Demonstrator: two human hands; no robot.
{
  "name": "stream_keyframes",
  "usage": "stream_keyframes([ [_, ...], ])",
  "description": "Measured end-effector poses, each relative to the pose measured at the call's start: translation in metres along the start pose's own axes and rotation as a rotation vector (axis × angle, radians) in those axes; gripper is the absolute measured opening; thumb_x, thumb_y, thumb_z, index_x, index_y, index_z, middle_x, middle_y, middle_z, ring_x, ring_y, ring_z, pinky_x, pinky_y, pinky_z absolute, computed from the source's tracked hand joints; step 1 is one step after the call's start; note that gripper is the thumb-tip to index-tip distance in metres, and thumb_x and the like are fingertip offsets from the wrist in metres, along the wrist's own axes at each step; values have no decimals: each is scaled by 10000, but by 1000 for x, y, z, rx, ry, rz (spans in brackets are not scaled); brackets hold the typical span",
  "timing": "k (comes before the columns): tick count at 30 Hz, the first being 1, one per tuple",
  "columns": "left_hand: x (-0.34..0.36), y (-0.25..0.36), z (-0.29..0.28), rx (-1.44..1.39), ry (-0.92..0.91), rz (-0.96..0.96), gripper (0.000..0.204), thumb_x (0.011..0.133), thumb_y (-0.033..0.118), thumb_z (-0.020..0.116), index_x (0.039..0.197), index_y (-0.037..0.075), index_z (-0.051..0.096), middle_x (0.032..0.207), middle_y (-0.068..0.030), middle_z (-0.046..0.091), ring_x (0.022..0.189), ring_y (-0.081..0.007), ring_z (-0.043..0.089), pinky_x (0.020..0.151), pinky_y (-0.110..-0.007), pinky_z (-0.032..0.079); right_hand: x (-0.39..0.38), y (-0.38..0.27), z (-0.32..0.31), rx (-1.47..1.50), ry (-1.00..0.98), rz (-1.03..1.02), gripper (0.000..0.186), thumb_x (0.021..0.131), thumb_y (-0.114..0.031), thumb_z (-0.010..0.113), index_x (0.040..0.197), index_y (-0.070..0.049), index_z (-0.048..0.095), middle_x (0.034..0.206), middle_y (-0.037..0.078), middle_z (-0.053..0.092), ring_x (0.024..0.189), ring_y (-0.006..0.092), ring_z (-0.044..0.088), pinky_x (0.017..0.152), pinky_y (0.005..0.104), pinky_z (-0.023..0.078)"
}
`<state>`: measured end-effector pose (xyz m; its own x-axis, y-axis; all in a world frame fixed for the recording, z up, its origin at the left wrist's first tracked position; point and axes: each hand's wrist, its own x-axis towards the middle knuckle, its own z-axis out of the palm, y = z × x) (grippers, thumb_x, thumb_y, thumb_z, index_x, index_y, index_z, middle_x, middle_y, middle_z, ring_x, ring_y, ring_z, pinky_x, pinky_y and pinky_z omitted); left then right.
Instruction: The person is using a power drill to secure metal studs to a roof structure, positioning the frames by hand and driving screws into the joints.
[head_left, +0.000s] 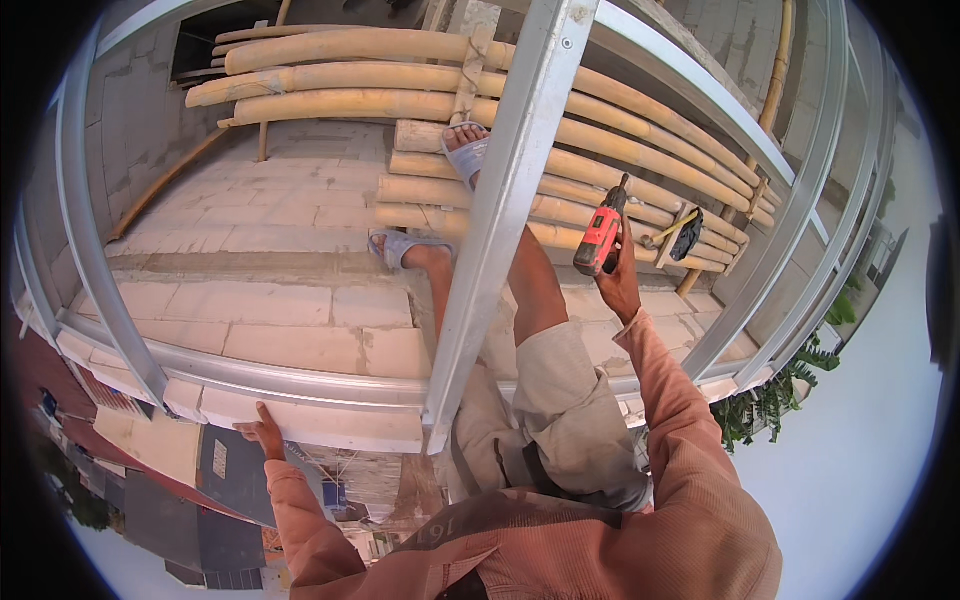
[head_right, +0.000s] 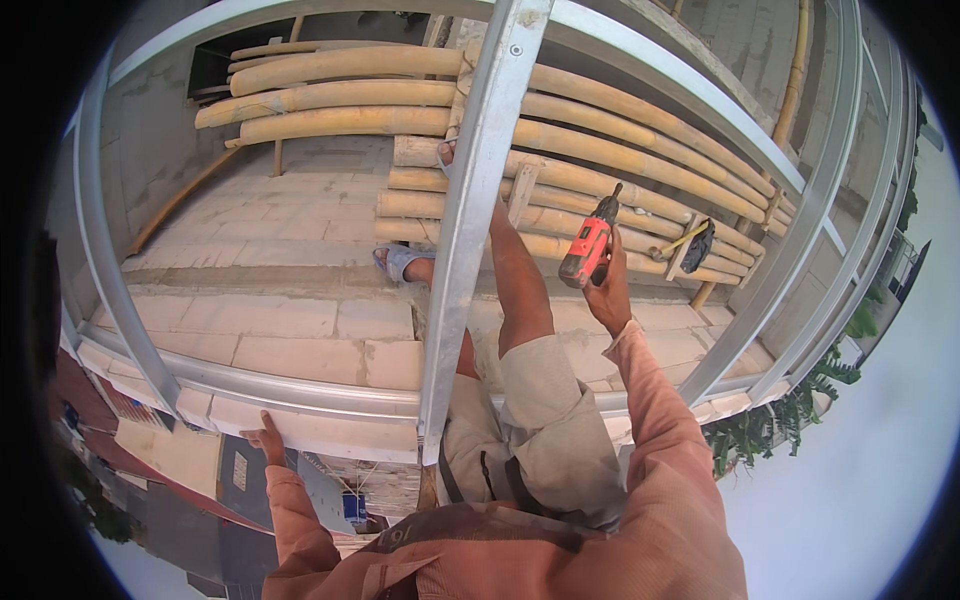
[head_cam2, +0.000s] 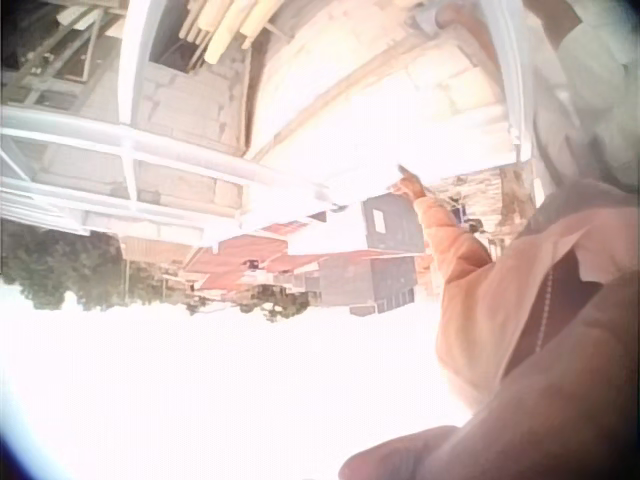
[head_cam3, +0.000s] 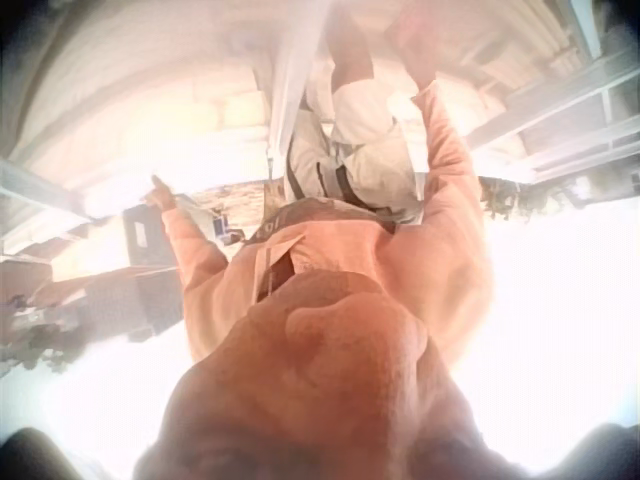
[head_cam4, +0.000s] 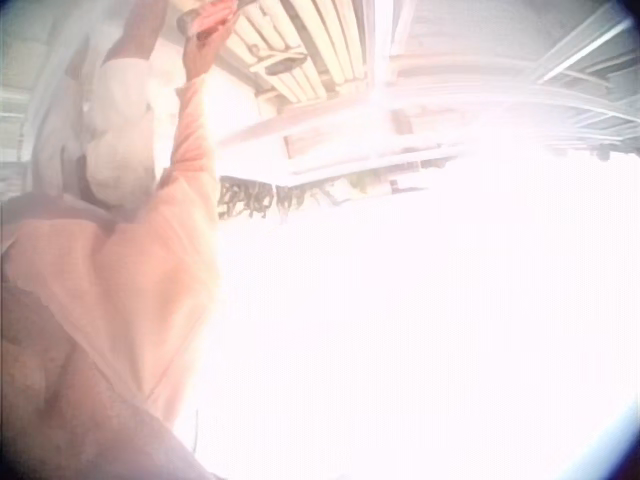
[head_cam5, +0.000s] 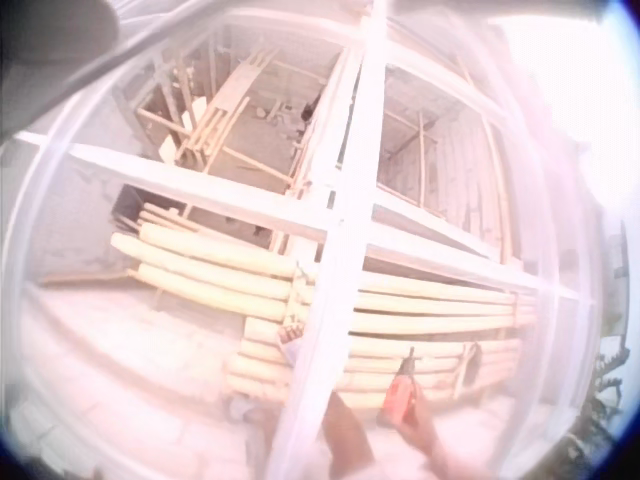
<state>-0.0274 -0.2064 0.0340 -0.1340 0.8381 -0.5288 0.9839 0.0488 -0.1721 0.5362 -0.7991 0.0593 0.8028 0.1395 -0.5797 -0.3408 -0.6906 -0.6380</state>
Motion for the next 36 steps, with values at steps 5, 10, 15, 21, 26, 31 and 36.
stream_keyframes([
  [5,9,-10,-20,139,122,64,1244,902,646,644,1547,-169,-38,1564,-414,220,1453,-490,301,1214,-507,281,53,90,45,-496,50,-50,1072,725,-4,738,1629,-91,167,1409,216,466,1266,415,499,1059,514,420],
  [10,15,-13,-43,115,55,-31,1197,910,616,653,1590,-64,-60,1611,-309,250,1406,-420,414,1130,-488,411,82,152,80,-729,51,12,1103,705,-8,729,1638,-124,152,1424,197,461,1230,423,521,1028,538,431],
  [15,-9,19,-37,-271,-183,-176,1241,909,611,663,1600,63,-210,1643,-196,256,1395,-363,435,1051,-531,466,96,219,110,-614,132,164,1106,719,-23,750,1637,-108,138,1407,193,467,1229,433,530,1027,535,449],
  [21,-18,30,-45,-260,-172,-300,1259,890,628,676,1604,158,-249,1663,-110,244,1407,-381,402,1045,-676,391,118,261,146,-354,329,338,1121,716,-28,786,1627,-87,136,1405,231,458,1267,464,494,1077,534,428],
  [26,-26,23,-47,-299,-182,-165,1251,910,604,662,1594,76,-242,1655,-178,229,1435,-367,370,1118,-554,385,123,293,164,-293,328,338,1124,719,-31,800,1618,-51,125,1469,254,424,1357,470,444,1135,506,404],
  [31,-15,8,-24,-145,24,-34,1183,934,537,664,1602,-38,-125,1636,-274,210,1461,-376,341,1192,-419,329,140,312,145,-216,334,371,1133,730,-94,817,1620,-52,117,1494,278,388,1381,466,425,1147,503,397],
  [36,-40,47,5,-164,271,-105,1089,911,511,698,1605,-67,90,1647,-282,177,1462,-430,314,1224,-471,275,86,274,80,-532,175,244,1145,760,-253,871,1618,-36,144,1521,333,283,1407,498,331,1160,528,358],
])
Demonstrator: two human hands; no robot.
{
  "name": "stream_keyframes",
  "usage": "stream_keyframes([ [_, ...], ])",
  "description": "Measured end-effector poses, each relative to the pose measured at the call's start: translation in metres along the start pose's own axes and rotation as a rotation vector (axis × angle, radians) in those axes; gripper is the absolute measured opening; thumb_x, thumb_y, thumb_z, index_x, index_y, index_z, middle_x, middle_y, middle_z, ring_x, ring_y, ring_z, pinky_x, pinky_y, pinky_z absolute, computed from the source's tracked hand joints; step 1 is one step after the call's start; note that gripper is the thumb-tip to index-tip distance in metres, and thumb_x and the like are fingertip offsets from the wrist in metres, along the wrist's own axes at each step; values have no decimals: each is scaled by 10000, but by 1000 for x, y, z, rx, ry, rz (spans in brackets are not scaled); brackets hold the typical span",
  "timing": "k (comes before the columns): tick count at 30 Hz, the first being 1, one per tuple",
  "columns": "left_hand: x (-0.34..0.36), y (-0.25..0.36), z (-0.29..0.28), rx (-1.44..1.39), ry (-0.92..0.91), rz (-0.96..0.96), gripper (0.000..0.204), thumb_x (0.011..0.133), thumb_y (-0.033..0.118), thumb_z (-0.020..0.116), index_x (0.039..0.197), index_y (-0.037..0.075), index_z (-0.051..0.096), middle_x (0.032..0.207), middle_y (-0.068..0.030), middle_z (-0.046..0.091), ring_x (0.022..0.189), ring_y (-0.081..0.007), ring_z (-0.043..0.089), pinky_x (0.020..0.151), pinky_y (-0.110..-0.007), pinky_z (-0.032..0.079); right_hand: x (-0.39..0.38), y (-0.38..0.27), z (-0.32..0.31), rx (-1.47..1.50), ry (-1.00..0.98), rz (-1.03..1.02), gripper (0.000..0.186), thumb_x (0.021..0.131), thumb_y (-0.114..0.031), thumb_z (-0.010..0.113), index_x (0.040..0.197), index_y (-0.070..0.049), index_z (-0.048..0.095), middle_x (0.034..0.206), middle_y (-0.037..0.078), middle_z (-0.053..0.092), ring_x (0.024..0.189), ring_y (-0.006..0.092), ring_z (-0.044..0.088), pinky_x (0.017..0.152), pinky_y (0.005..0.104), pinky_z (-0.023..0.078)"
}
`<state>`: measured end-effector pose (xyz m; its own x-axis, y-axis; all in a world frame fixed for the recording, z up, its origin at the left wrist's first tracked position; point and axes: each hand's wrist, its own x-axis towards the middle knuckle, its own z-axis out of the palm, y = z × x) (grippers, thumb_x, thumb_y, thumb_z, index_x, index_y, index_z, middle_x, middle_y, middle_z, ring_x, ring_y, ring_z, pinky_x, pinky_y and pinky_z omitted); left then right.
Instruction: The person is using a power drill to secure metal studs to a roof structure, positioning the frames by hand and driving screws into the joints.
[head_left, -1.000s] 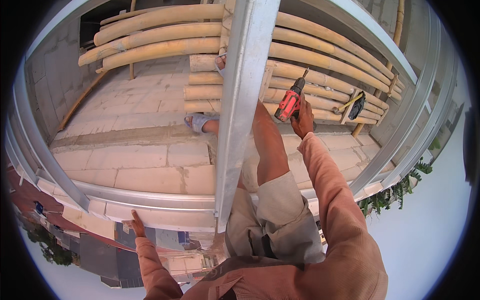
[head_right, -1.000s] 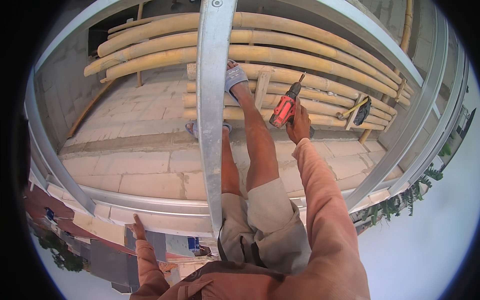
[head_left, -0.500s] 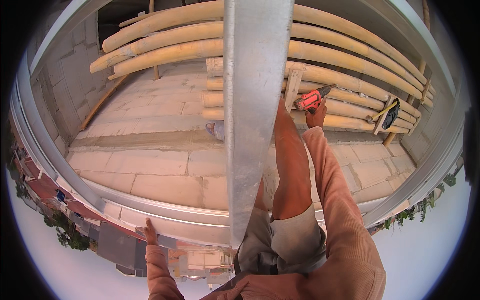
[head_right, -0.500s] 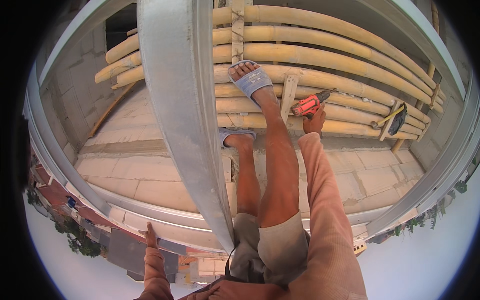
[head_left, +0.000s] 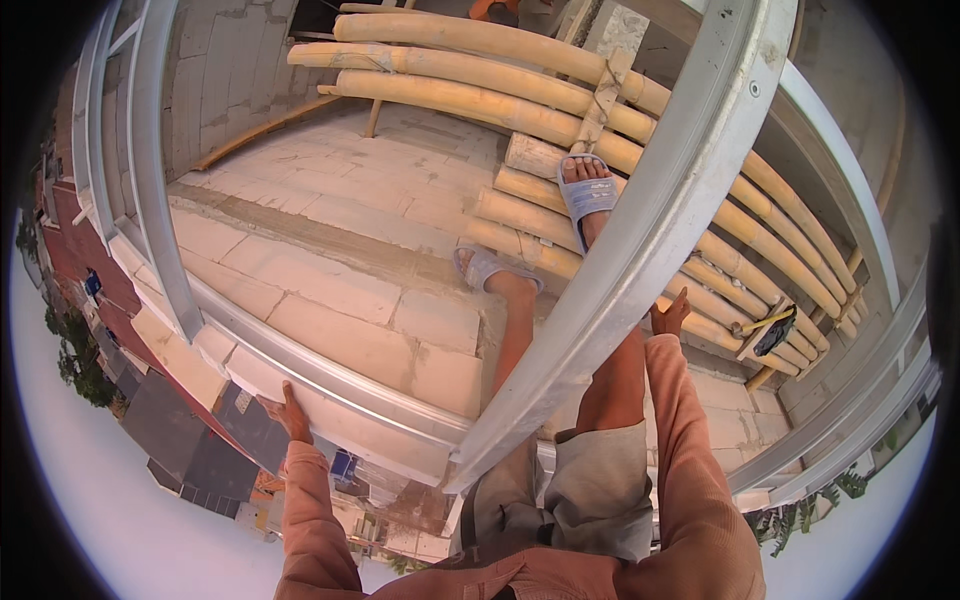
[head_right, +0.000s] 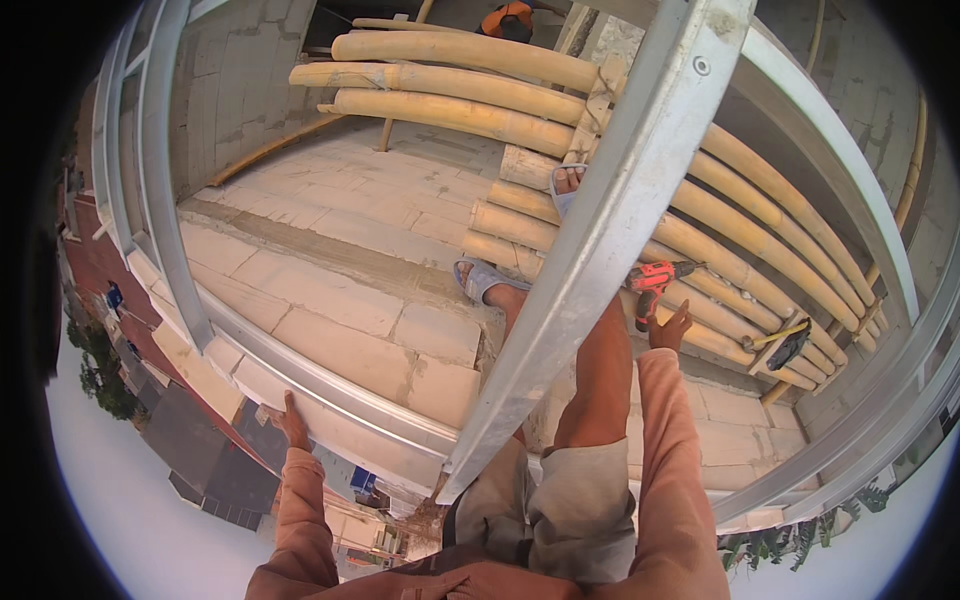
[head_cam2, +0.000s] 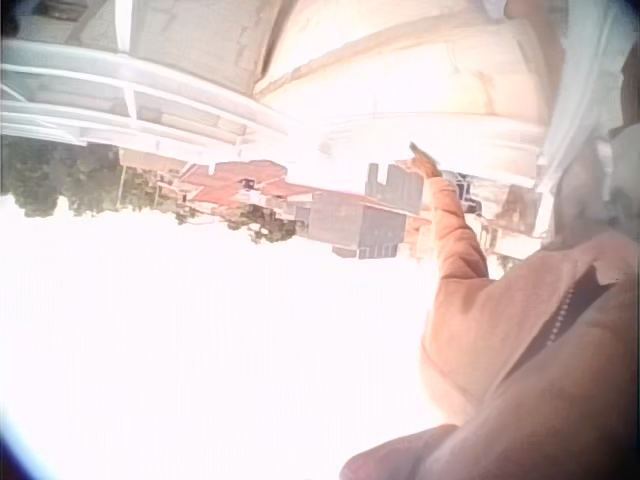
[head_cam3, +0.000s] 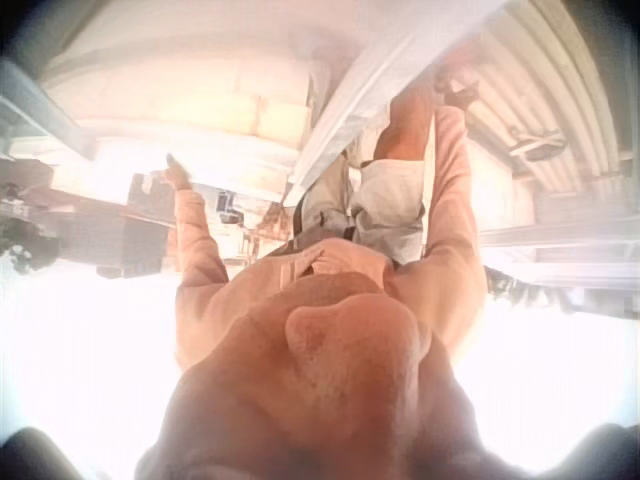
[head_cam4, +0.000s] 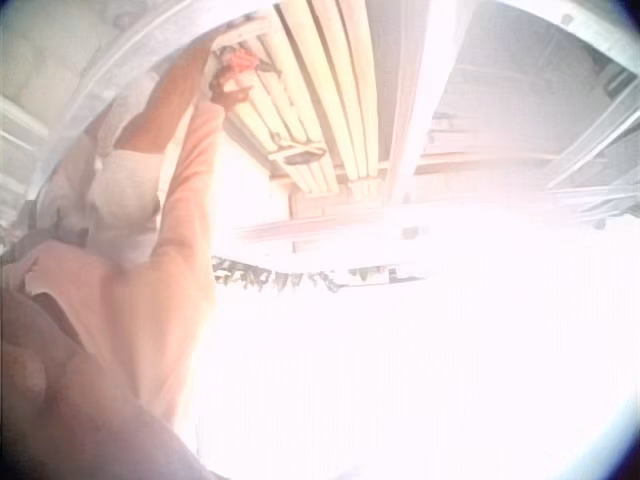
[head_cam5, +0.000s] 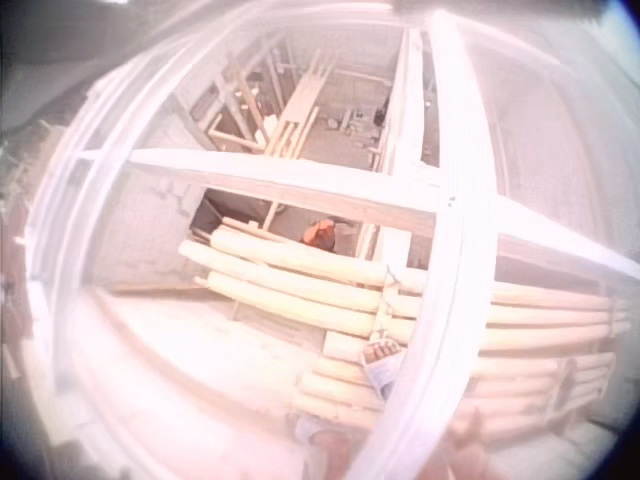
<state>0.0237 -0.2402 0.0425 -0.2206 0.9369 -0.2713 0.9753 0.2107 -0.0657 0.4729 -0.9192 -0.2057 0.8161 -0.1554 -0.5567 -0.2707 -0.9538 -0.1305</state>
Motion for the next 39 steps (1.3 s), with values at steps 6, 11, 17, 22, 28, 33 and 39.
stream_keyframes([
  [6,5,44,-11,-406,172,-412,1041,908,673,618,1547,-71,266,1559,-301,348,1414,-415,408,1160,-504,360,-69,-14,-209,272,70,101,577,969,-291,664,1432,19,513,1307,259,590,1155,317,604,976,418,484],
  [11,27,6,-9,-228,225,-529,1013,908,736,561,1489,-70,361,1456,-280,491,1318,-417,529,1065,-525,459,-116,-214,-317,299,347,-423,488,1050,-312,594,1350,70,555,1266,163,621,1136,261,619,1013,388,472],
  [17,0,69,-21,-307,228,-463,942,929,722,532,1455,-50,412,1423,-257,535,1288,-414,562,1025,-518,504,-193,-503,-279,-32,7,-1193,225,989,-148,645,1144,10,689,1110,177,685,1078,349,622,960,446,479],
  [22,3,74,-17,-239,259,-479,911,905,671,607,1429,-55,439,1342,-252,594,1194,-398,630,980,-485,532,-277,-718,-143,-160,-198,-1966,252,876,-235,787,1026,-51,702,1008,102,678,1041,320,621,911,436,501],
  [28,6,58,-22,-211,376,-438,845,880,622,665,1366,-45,486,1159,-248,637,1058,-388,670,892,-460,557,-396,-913,29,-523,-43,-2314,666,925,-479,695,1458,-130,501,1384,106,562,1344,327,493,1152,463,384],
  [33,7,68,-25,-263,332,-458,859,851,609,702,1362,-45,480,1114,-244,638,1008,-383,674,867,-463,558,-425,-992,123,-880,-34,-2240,815,900,-586,684,1526,-124,438,1491,123,524,1408,350,460,1176,474,371],
  [39,10,57,-30,-305,292,-473,858,848,588,713,1377,-41,464,1137,-228,616,1022,-392,657,894,-483,535,-455,-1017,156,-1104,-443,-1987,712,867,-582,721,1457,-212,570,1353,120,662,1236,338,630,1047,475,503],
])
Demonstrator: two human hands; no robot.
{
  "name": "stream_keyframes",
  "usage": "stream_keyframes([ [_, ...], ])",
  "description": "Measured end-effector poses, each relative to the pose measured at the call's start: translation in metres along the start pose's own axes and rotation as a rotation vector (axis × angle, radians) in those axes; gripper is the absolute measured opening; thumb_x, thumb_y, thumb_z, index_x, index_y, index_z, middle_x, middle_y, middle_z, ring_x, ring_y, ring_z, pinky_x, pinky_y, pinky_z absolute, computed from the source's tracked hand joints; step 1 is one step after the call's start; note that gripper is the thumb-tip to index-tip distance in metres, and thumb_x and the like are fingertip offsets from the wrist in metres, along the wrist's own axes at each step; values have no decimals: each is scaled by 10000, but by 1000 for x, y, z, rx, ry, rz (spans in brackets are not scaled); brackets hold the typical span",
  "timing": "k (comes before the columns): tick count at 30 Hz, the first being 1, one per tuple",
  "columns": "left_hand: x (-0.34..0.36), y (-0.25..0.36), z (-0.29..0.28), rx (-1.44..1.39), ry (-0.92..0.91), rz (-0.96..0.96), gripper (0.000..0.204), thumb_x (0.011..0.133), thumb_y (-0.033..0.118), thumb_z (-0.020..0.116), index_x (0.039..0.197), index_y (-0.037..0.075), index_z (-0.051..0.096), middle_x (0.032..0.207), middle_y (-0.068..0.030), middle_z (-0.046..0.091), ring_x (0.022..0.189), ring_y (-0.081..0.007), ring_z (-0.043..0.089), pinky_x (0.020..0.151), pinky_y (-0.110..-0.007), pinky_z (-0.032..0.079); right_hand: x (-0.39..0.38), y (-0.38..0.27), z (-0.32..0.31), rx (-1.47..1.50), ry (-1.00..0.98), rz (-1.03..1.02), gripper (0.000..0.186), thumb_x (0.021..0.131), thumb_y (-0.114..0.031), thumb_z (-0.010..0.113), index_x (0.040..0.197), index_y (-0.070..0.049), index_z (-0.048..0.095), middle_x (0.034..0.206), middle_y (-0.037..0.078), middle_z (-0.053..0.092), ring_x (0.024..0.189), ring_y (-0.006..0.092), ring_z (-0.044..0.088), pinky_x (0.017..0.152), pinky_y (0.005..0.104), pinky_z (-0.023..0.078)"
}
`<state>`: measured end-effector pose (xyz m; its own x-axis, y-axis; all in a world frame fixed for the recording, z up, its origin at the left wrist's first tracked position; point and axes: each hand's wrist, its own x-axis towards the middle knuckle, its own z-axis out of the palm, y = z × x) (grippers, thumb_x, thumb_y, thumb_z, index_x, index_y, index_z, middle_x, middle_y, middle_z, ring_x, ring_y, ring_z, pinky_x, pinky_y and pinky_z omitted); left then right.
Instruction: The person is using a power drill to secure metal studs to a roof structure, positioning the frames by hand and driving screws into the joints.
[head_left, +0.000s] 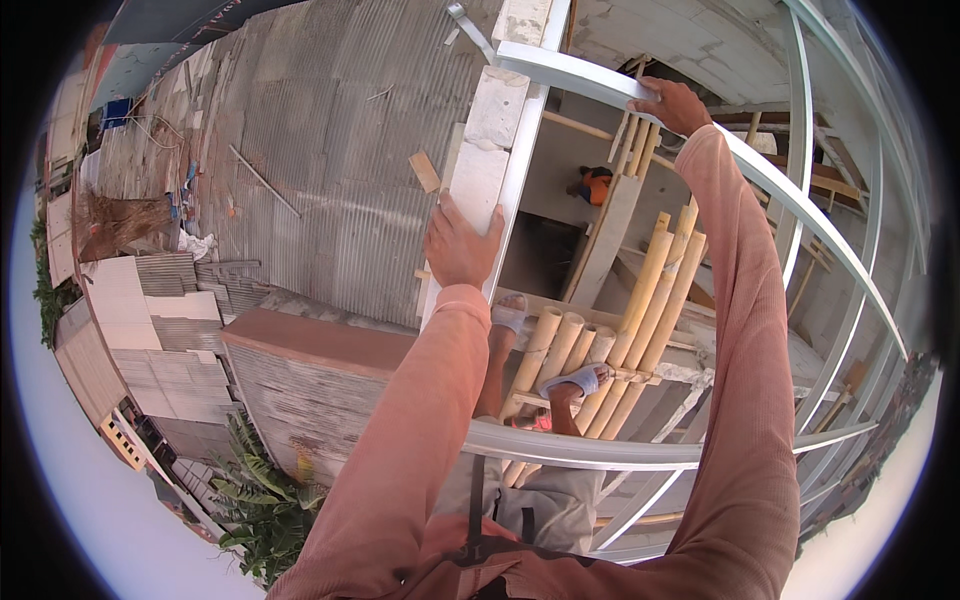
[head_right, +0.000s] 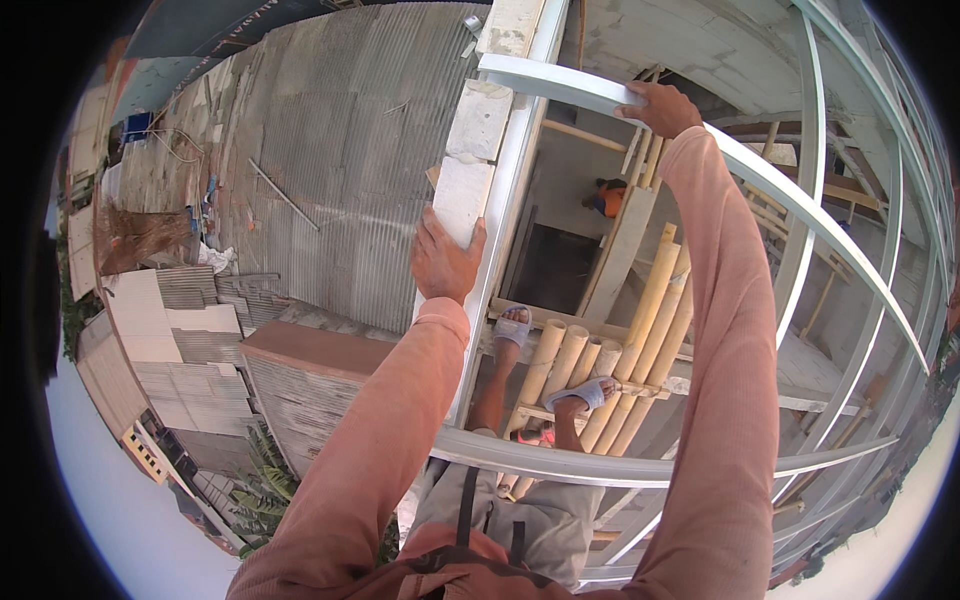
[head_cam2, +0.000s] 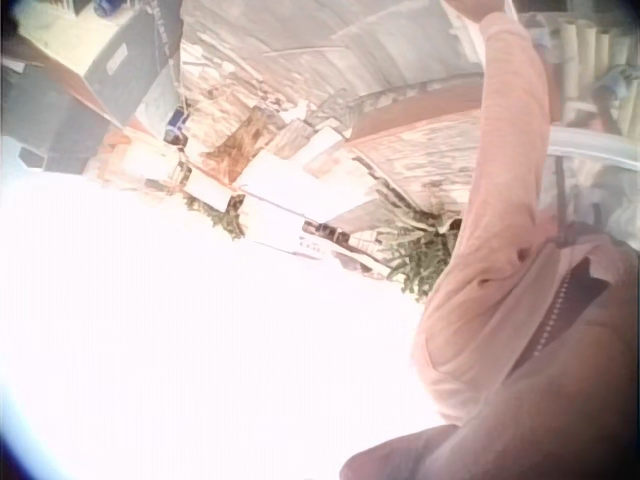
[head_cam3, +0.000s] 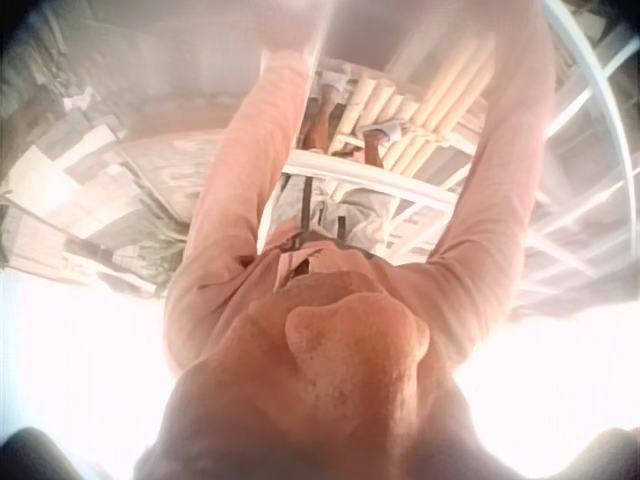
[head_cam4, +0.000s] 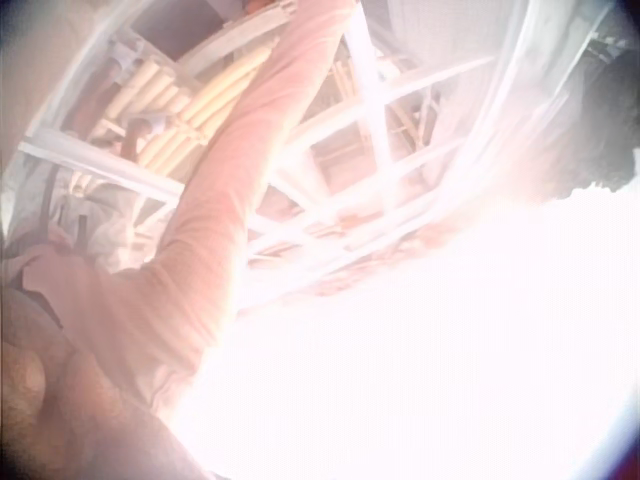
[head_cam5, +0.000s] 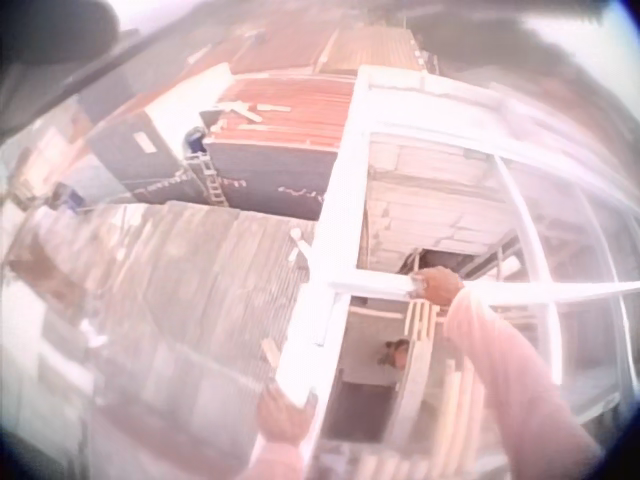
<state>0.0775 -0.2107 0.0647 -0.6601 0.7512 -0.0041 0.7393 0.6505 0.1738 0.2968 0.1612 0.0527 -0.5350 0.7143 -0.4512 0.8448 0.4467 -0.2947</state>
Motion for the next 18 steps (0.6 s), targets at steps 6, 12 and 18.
stream_keyframes([
  [6,2,8,-10,-34,-145,-39,867,877,548,713,1423,-58,417,1254,-267,587,1145,-420,623,982,-486,518,-30,0,22,-39,228,-12,624,870,-569,721,1376,-215,638,1307,58,693,1171,314,665,989,461,533],
  [12,0,5,-6,14,-56,-25,873,852,559,723,1410,-46,434,1154,-233,603,1073,-397,634,956,-491,504,-35,-11,28,-63,377,-106,556,871,-497,744,1314,-174,651,1247,69,707,1110,299,686,910,443,554],
  [18,0,7,-7,51,-156,-60,884,866,564,714,1442,-35,414,1268,-265,580,1157,-425,617,994,-506,508,-32,-37,48,-276,474,-23,572,814,-404,825,1227,-140,530,1148,34,587,1110,270,569,1002,463,401],
])
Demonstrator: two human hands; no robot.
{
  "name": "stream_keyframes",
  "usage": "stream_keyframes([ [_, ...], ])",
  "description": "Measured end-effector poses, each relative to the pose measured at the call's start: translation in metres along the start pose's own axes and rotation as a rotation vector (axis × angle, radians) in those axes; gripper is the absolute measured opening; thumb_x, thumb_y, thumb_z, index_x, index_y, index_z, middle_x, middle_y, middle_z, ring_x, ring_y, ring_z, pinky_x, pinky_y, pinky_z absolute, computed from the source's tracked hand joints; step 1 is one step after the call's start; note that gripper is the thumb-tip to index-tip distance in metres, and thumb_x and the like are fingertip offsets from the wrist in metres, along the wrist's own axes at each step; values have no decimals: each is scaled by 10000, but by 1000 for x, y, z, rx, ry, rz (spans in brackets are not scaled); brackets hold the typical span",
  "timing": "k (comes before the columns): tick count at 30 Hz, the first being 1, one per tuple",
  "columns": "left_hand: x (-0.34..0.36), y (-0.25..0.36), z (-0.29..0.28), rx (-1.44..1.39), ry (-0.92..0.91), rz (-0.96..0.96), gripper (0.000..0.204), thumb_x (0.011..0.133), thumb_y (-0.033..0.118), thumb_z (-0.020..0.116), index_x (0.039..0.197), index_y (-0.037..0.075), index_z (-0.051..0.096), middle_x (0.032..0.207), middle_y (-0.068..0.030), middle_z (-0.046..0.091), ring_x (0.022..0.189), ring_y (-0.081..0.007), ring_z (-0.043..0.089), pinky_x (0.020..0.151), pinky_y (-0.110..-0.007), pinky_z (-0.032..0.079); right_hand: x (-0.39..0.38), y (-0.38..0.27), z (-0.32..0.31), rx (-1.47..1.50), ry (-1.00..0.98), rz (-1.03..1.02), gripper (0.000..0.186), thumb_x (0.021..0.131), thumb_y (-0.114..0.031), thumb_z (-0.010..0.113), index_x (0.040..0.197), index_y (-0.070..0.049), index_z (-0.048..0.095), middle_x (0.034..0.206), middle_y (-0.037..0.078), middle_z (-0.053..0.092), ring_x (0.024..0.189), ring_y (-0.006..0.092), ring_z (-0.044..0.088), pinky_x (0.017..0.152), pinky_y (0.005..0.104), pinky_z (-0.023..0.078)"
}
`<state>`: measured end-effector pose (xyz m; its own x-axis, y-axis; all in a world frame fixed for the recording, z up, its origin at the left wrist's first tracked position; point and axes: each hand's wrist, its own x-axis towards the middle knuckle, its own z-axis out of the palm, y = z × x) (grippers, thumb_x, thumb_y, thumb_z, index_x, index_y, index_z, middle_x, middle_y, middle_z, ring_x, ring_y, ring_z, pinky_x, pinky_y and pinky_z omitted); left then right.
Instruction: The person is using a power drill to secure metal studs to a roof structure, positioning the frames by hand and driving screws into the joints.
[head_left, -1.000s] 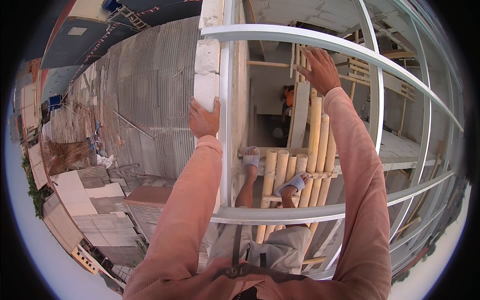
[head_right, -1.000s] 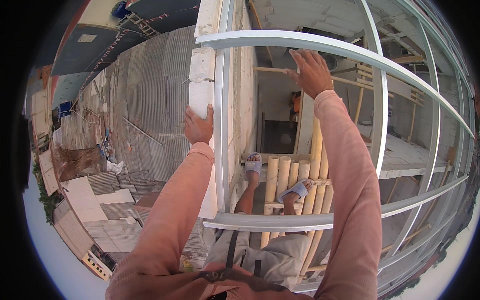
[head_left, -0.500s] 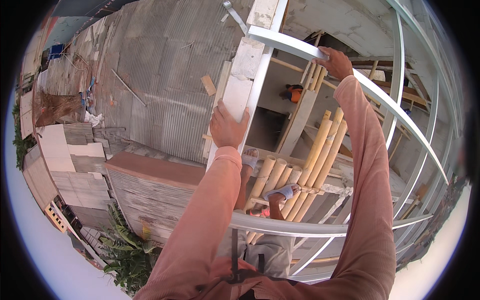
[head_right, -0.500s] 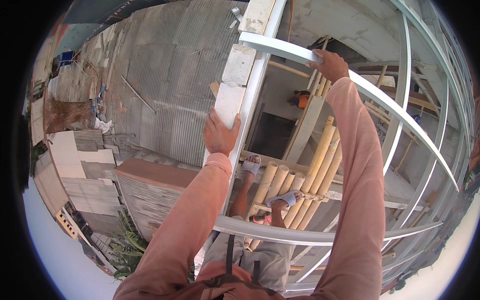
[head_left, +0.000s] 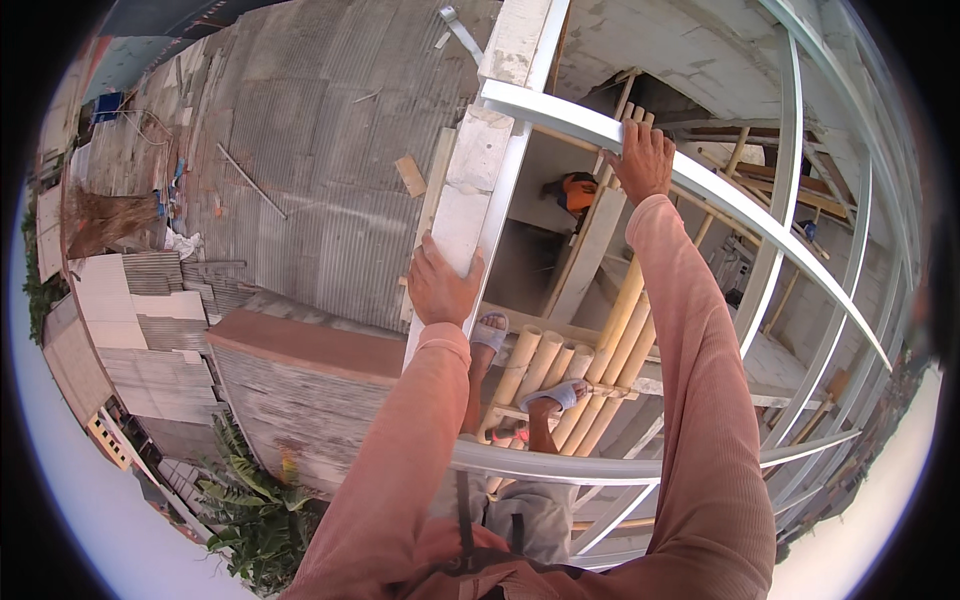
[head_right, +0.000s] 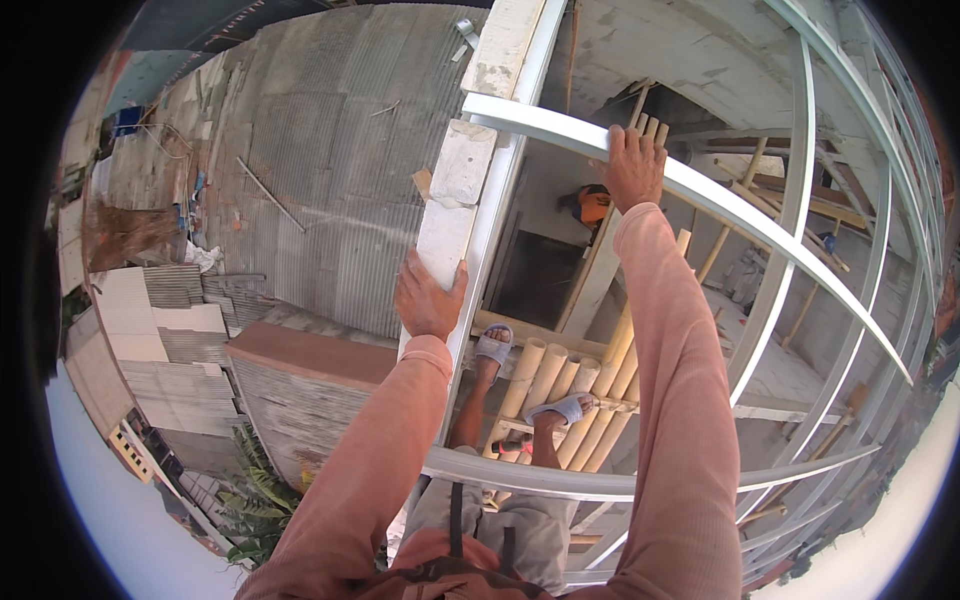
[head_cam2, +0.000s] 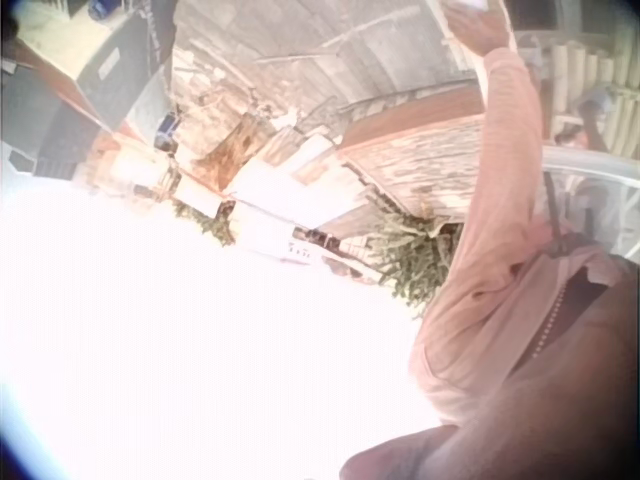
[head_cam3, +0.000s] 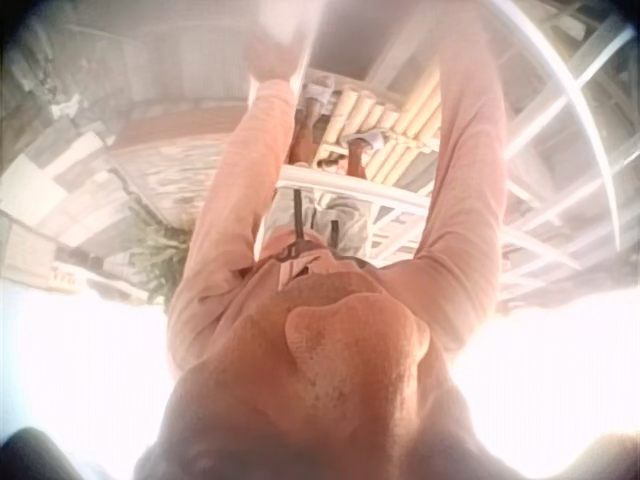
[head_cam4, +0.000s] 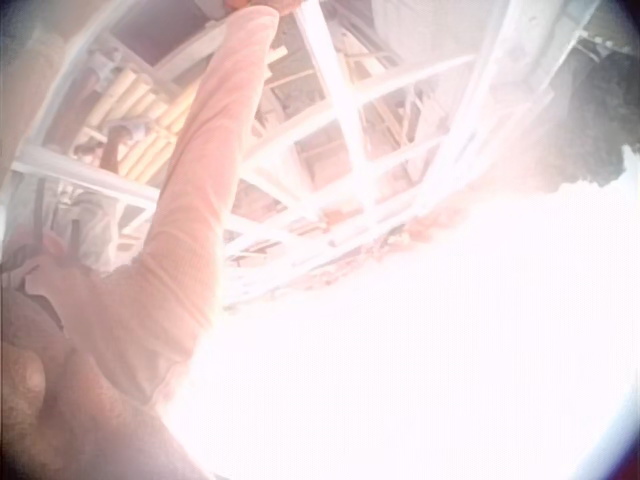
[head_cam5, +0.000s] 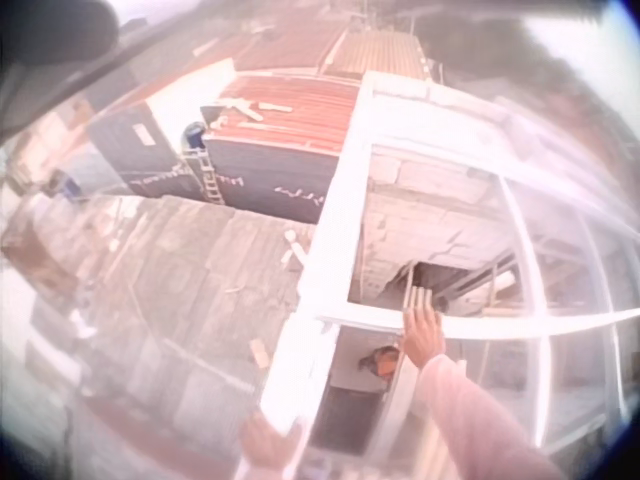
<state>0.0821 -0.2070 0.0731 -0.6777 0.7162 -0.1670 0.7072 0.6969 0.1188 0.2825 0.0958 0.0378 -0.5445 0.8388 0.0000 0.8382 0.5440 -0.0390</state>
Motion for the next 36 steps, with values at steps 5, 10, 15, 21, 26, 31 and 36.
stream_keyframes([
  [5,5,1,-5,-56,55,28,862,854,543,735,1420,-34,435,1253,-254,589,1115,-407,636,956,-495,529,15,8,-1,-30,-91,5,518,819,-401,811,1189,-149,552,1140,42,612,1114,280,583,947,459,434],
  [10,4,-2,-1,-44,72,57,859,847,529,748,1414,-36,436,1238,-249,592,1094,-407,642,935,-492,537,29,23,1,82,-267,3,487,822,-428,795,1144,-152,555,1100,79,651,1109,337,632,896,515,503],
  [15,3,-6,-2,-62,129,62,856,822,519,763,1386,-45,451,1117,-225,608,980,-386,629,900,-486,517,48,28,-10,102,-535,14,425,872,-375,738,1178,-176,521,1076,153,741,1067,442,682,888,556,533],
  [21,1,-4,-3,-61,58,23,865,855,560,730,1405,-37,432,1234,-253,590,1101,-415,639,945,-495,531,51,25,-15,16,-477,24,420,865,-380,742,1176,-178,546,1069,167,735,1047,442,683,871,565,532],
  [26,1,-8,-3,-57,41,37,853,868,558,717,1401,-42,428,1225,-251,591,1099,-405,643,930,-488,533,53,31,-37,-17,-426,-34,504,864,-403,773,1233,-159,530,1022,176,738,1007,441,692,840,563,535],
  [31,-3,15,8,-25,88,90,876,870,585,694,1414,-48,426,1192,-232,596,1078,-387,640,925,-473,525,19,50,-113,-14,-341,32,433,872,-403,750,1197,-168,589,1047,175,732,998,424,709,827,546,560],
  [36,-7,-5,17,44,102,82,892,944,636,583,1441,-81,398,1345,-281,559,1210,-413,605,975,-491,538,-47,5,-175,71,-258,-108,344,869,-354,760,1106,-142,631,859,122,741,803,372,734,694,494,573],
])
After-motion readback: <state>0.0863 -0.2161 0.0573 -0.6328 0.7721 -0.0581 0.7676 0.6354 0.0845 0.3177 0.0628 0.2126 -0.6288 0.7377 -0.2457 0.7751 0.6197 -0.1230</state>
